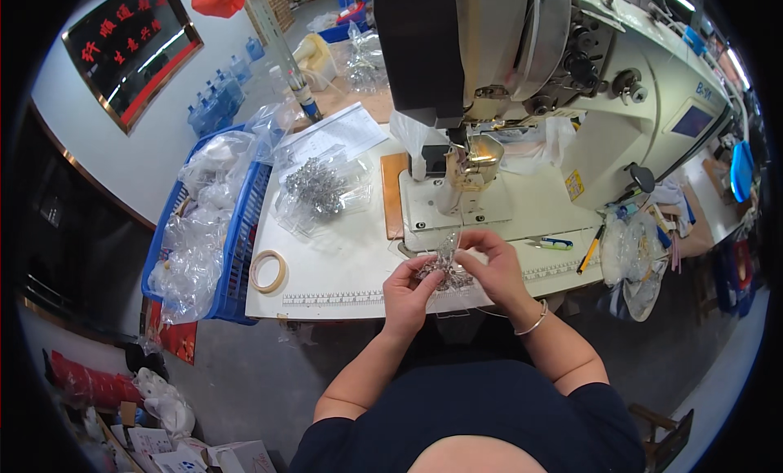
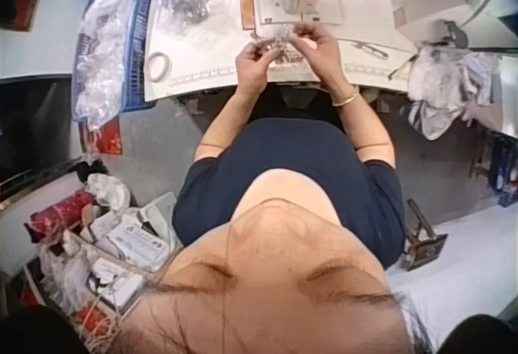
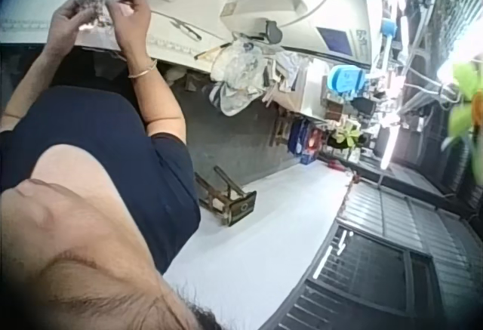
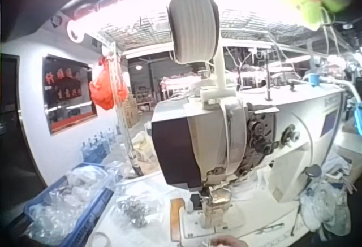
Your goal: The person sits at a sewing machine in a workshop and sews small, silver, star-shaped decorations onto clear plastic sheets. They handle the items one at a time, positioning them under the needle, stitching them, and then moving the finished pieces aside.
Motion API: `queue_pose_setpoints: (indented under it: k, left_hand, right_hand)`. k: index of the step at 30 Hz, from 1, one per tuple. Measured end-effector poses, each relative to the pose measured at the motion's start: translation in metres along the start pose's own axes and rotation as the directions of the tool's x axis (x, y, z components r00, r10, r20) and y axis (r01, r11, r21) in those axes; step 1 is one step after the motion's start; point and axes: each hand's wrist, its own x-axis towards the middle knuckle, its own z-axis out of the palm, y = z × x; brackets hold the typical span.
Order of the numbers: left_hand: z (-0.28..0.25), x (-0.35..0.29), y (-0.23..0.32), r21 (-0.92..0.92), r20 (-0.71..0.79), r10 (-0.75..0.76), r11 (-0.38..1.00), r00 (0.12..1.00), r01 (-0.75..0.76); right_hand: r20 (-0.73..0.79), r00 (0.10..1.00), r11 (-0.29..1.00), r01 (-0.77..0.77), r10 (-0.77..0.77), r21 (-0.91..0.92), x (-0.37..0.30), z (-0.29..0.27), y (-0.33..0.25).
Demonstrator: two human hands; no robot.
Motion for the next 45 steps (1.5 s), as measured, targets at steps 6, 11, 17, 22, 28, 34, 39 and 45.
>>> queue_pose_setpoints:
  k: [6,11,17,22,28,34,39,45]
  left_hand:
    - [-0.005,0.013,0.035,0.609,0.582,0.654,0.043,0.483,-0.792]
    - [-0.002,0.013,0.062,0.489,0.849,0.409,-0.373,0.333,-0.789]
    - [-0.002,0.009,0.04,0.444,0.862,0.45,-0.448,0.233,-0.776]
    - [0.0,0.004,0.035,0.592,0.803,0.247,-0.222,0.543,-0.775]
    - [0.021,0.05,0.065,0.594,0.709,0.001,0.538,0.705,-0.598]
    - [0.032,0.096,0.056,0.559,0.692,-0.543,0.82,0.475,0.123]
    - [0.046,0.115,0.079,0.744,0.545,-0.707,0.656,0.452,0.129]
    - [0.053,0.153,0.098,0.811,0.544,-0.563,0.542,0.622,-0.219]
  right_hand:
    - [0.125,0.989,0.996,0.087,-0.084,-0.018,-0.02,-0.042,0.004]
    - [0.532,0.83,0.652,-0.499,0.17,0.57,-0.041,-0.029,-0.016]
    - [0.218,0.878,0.643,-0.464,0.426,0.609,-0.05,-0.007,0.002]
    - [-0.066,0.976,0.969,-0.197,0.208,0.147,-0.035,-0.005,0.009]
    - [0.279,0.956,0.986,0.121,-0.084,-0.118,-0.008,-0.04,-0.012]
    - [0.282,0.954,0.981,0.144,-0.104,-0.127,0.024,-0.061,-0.029]
    - [0.243,0.969,0.98,0.083,-0.037,-0.182,0.045,-0.061,-0.035]
    - [0.11,0.993,0.99,-0.055,0.042,0.127,0.08,-0.058,-0.023]
